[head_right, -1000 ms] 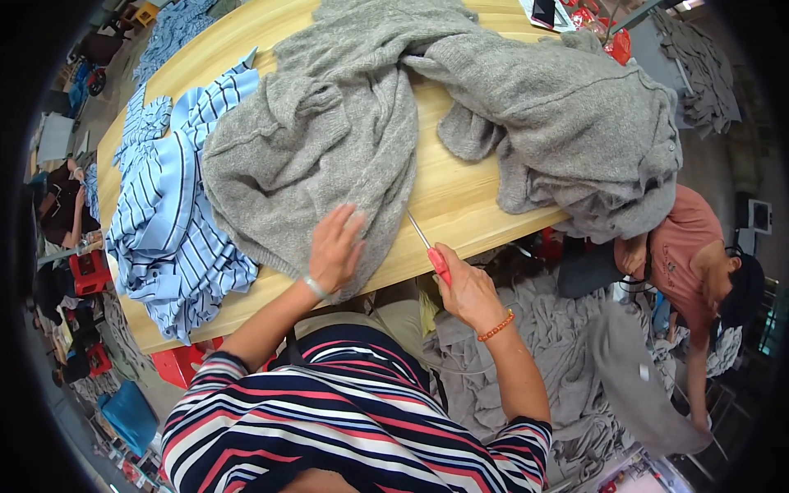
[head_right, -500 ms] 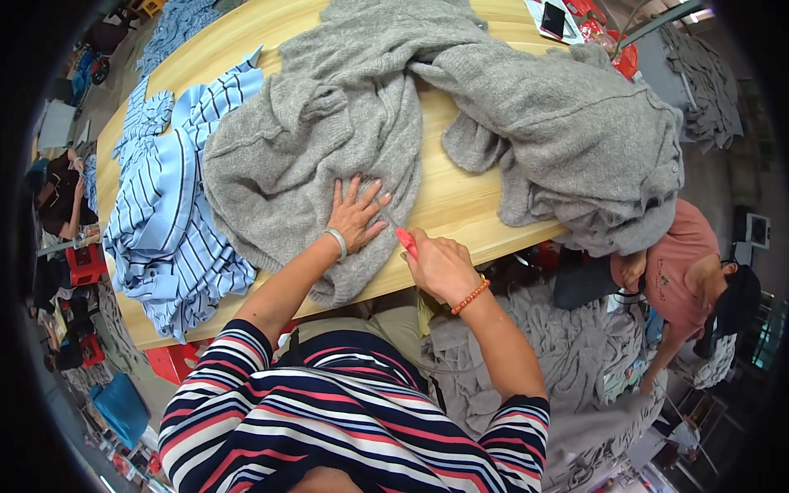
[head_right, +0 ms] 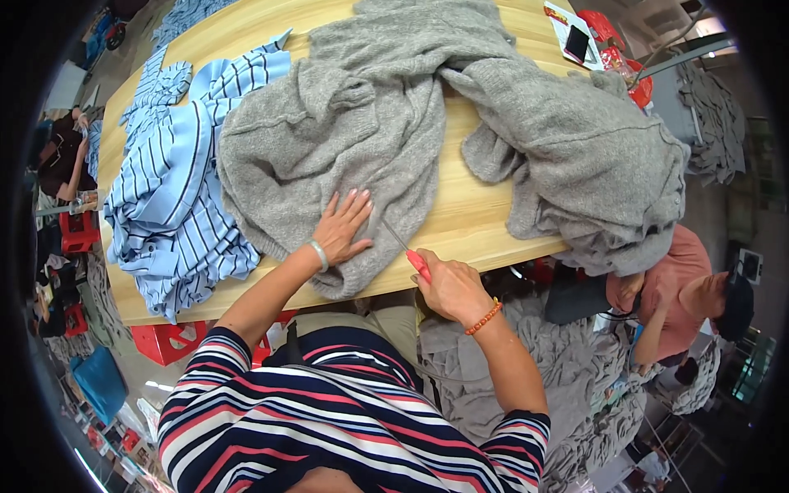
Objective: Trimming loose threads from sweaters using a pair of scissors.
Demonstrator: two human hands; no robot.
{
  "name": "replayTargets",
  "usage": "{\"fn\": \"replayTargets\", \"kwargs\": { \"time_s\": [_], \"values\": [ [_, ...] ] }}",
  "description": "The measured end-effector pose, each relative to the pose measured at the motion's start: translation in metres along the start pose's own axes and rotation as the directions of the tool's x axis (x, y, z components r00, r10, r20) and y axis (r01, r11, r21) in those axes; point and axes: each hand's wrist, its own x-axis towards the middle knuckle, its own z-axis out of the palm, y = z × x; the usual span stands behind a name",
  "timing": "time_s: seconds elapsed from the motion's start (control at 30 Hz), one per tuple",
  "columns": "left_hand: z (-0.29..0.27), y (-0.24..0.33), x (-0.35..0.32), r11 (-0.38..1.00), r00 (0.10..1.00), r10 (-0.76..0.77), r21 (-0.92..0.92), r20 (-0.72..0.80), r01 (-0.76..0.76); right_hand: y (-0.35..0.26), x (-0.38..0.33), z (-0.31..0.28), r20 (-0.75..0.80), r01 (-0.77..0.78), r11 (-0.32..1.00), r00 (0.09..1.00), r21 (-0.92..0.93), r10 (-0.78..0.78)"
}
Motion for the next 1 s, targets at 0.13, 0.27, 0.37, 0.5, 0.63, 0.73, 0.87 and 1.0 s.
{"fn": "replayTargets", "kwargs": {
  "time_s": [0.13,0.27,0.37,0.5,0.63,0.73,0.87,1.0],
  "values": [
    [0.007,0.001,-0.018,1.000,0.999,0.011,0.016,-0.037,-0.011,-0.014,0.003,0.015,0.061,0.109,0.993,0.992,-0.042,-0.106],
    [0.006,-0.001,-0.022,0.999,0.996,0.013,0.031,-0.088,-0.011,-0.022,0.005,0.012,-0.008,0.108,0.994,0.994,-0.034,-0.109],
    [0.006,0.000,-0.036,1.000,0.994,0.000,0.004,-0.106,0.000,-0.024,0.006,0.007,-0.042,0.053,0.998,0.998,-0.020,-0.054],
    [0.006,-0.001,-0.052,0.999,0.992,-0.027,-0.038,-0.127,0.022,-0.029,0.008,0.012,-0.030,0.106,0.993,0.994,-0.045,-0.108],
    [0.010,-0.005,-0.072,0.979,0.962,-0.190,-0.105,-0.198,0.172,-0.035,0.001,0.036,0.087,0.199,0.978,0.977,-0.065,-0.194],
    [0.016,-0.005,-0.089,0.925,0.917,-0.337,-0.259,-0.214,0.279,-0.042,-0.005,0.049,0.153,0.252,0.966,0.958,-0.056,-0.241],
    [0.016,-0.005,-0.103,0.909,0.918,-0.347,-0.311,-0.191,0.278,-0.055,-0.001,0.047,0.120,0.329,0.942,0.939,-0.058,-0.321],
    [0.017,-0.001,-0.112,0.930,0.916,-0.356,-0.166,-0.184,0.328,-0.061,0.010,0.041,0.034,0.287,0.948,0.958,-0.136,-0.285]
  ]
}}
